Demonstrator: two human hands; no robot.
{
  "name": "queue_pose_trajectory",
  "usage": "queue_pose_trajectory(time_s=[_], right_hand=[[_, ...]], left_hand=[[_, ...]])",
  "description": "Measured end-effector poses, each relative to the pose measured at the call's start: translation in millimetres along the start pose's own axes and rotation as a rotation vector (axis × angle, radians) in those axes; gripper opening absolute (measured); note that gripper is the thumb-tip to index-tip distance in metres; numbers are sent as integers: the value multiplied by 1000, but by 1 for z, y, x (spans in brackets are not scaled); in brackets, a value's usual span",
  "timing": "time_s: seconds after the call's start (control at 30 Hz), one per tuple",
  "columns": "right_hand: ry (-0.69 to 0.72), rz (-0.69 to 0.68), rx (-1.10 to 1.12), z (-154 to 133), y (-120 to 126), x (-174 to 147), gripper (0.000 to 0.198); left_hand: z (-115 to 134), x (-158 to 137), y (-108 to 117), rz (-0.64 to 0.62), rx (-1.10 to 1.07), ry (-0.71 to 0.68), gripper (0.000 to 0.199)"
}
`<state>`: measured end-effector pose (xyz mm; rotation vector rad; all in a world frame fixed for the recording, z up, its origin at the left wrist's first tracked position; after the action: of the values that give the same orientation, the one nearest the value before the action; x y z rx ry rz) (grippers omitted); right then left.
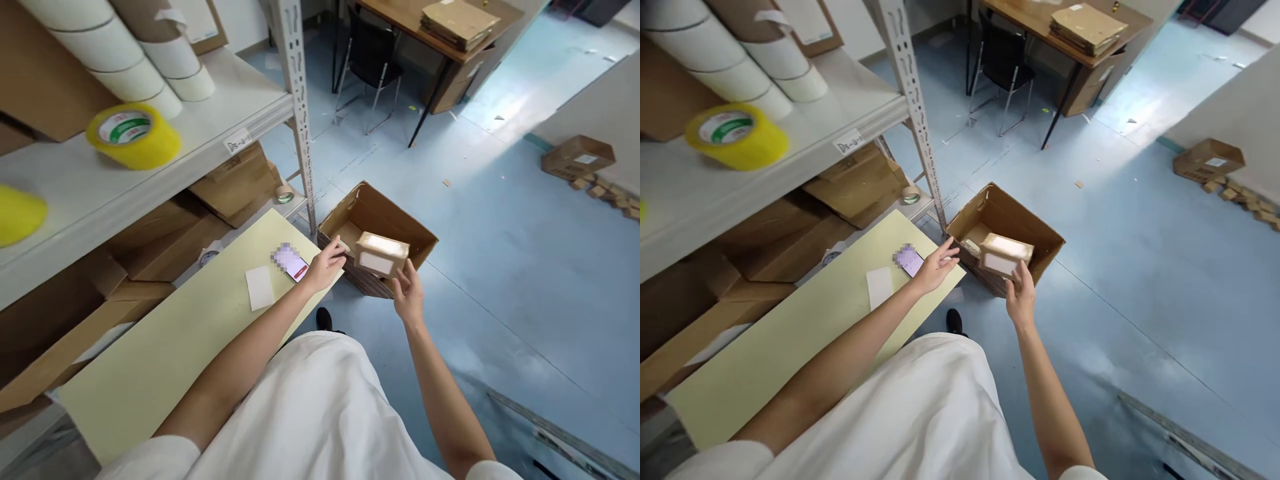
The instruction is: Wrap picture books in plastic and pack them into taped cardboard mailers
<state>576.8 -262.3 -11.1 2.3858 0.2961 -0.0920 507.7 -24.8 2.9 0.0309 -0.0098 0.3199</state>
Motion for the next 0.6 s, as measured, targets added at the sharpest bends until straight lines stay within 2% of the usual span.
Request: queue_pose_trajectory(time_s=[0.07, 0.13, 0.23, 0.3, 0.43, 0.5, 0.6], right_hand=[[-30, -141, 105, -9, -24, -7, 65], [-16, -290, 92, -23, -51, -15, 63], [125, -515, -58, -49, -92, -26, 55], [242, -646, -217, -66, -122, -33, 50], [392, -790, -581, -88, -182, -39, 47], [435, -814, -729, -94, -211, -37, 48], [463, -808, -861, -96, -245, -31, 49]], left_hand=[[-10, -35, 24, 94, 26, 83, 65], [-23, -79, 49, 211, 23, 210, 61], [-41, -153, 77, 379, 27, 391, 61], [-55, -202, 88, 489, 50, 497, 63], [-81, -279, 89, 709, 68, 611, 69], [-89, -304, 80, 792, 69, 632, 70], [-91, -325, 61, 845, 80, 651, 66]])
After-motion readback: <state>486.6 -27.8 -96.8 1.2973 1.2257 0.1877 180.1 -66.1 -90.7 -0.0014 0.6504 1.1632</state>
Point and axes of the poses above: each hand's wrist, its own x-axis towards the middle knuckle, its own y-axis out of the back of the hand, z = x × y, the point moved 4 cm from there along x, towards the middle knuckle, and after that the axes turned 13 degrees about -y, right-handed, at the moved point
